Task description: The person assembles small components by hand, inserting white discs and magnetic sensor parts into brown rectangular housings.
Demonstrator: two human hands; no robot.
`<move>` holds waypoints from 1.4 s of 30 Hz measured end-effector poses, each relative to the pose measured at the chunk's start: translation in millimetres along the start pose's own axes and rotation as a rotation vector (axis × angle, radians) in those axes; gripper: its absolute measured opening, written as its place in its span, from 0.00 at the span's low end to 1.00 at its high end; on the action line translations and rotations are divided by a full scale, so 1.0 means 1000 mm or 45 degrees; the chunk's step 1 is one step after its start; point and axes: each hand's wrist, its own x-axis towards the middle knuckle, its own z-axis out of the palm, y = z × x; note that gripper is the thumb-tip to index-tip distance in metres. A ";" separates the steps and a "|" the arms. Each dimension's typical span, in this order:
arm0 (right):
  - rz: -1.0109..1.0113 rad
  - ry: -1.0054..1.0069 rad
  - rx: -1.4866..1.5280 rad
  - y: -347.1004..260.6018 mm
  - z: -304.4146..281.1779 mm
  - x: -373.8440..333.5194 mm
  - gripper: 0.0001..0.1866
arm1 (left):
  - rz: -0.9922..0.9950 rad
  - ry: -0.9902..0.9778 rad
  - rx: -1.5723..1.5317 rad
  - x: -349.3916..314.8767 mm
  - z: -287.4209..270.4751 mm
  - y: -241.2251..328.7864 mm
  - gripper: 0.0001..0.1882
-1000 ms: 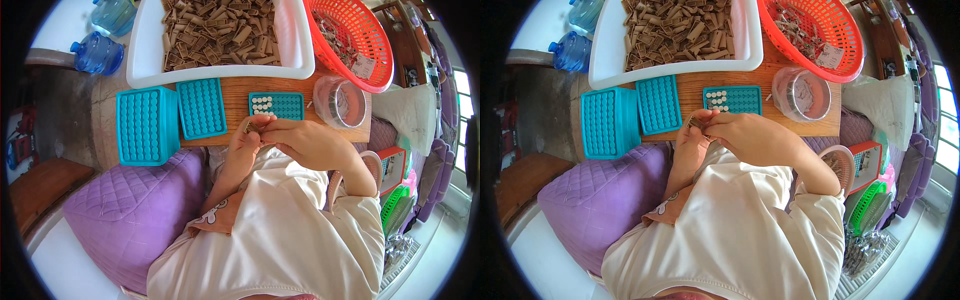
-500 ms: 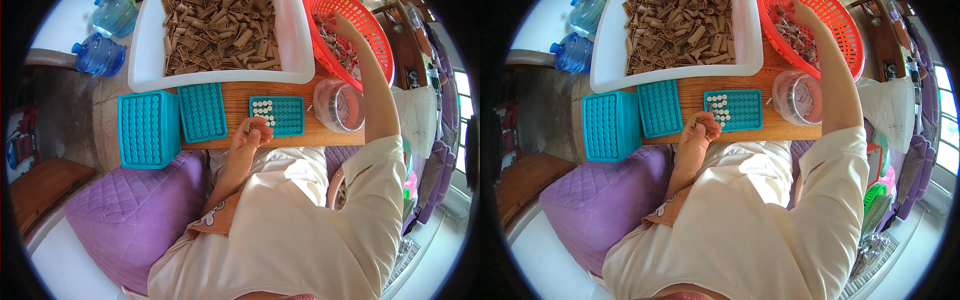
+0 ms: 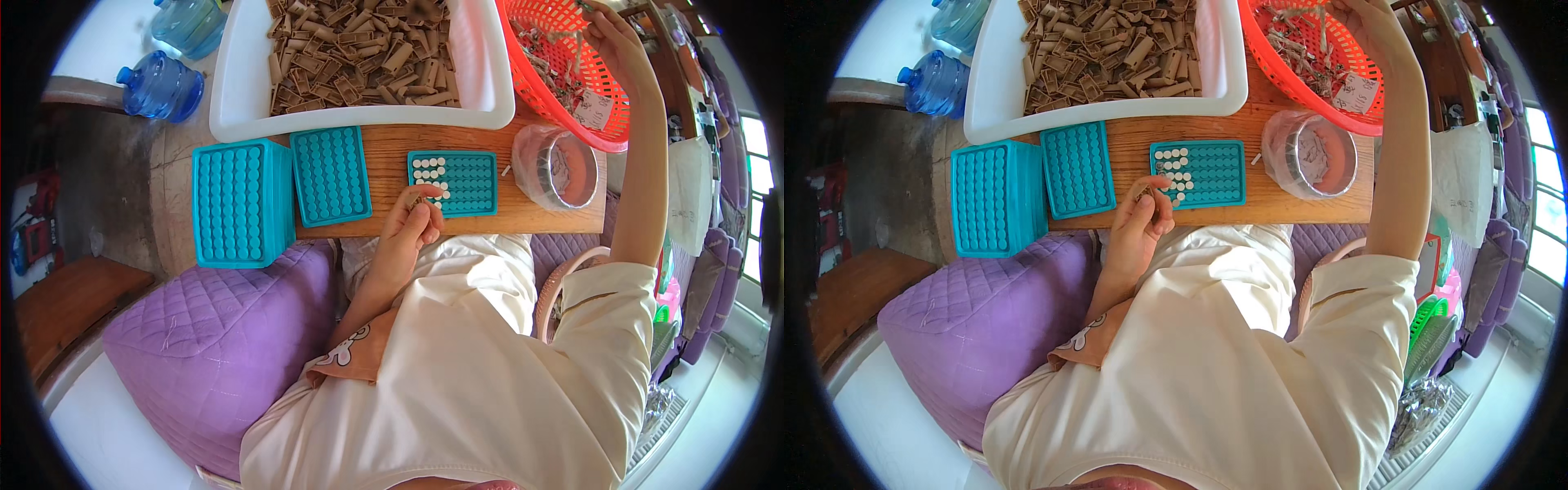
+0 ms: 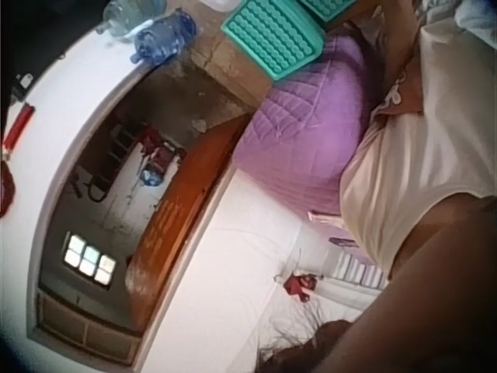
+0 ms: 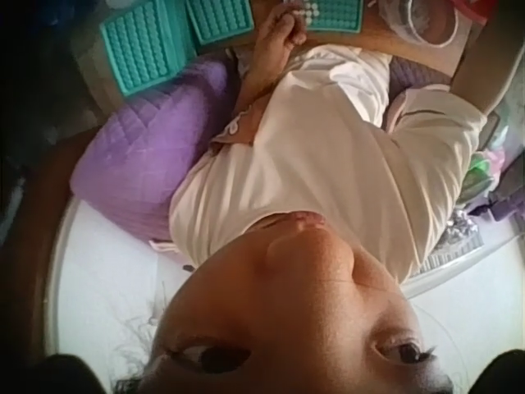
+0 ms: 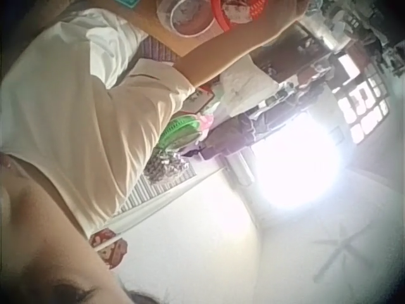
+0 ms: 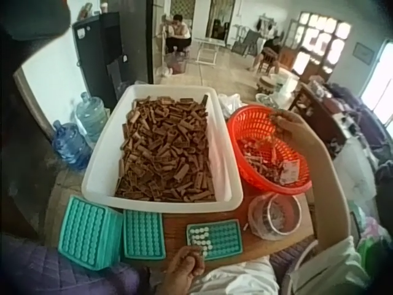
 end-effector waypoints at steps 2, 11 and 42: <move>0.020 -0.202 0.073 0.006 -0.035 -0.008 0.12 | 0.015 -0.086 0.042 0.001 0.003 0.000 0.13; 0.281 0.181 -0.927 0.023 -0.051 -0.031 0.11 | -0.026 -0.097 0.020 -0.001 0.006 -0.003 0.10; -0.263 -0.424 -0.851 0.009 0.186 -0.201 0.08 | 0.393 0.026 0.443 -0.024 0.021 0.011 0.12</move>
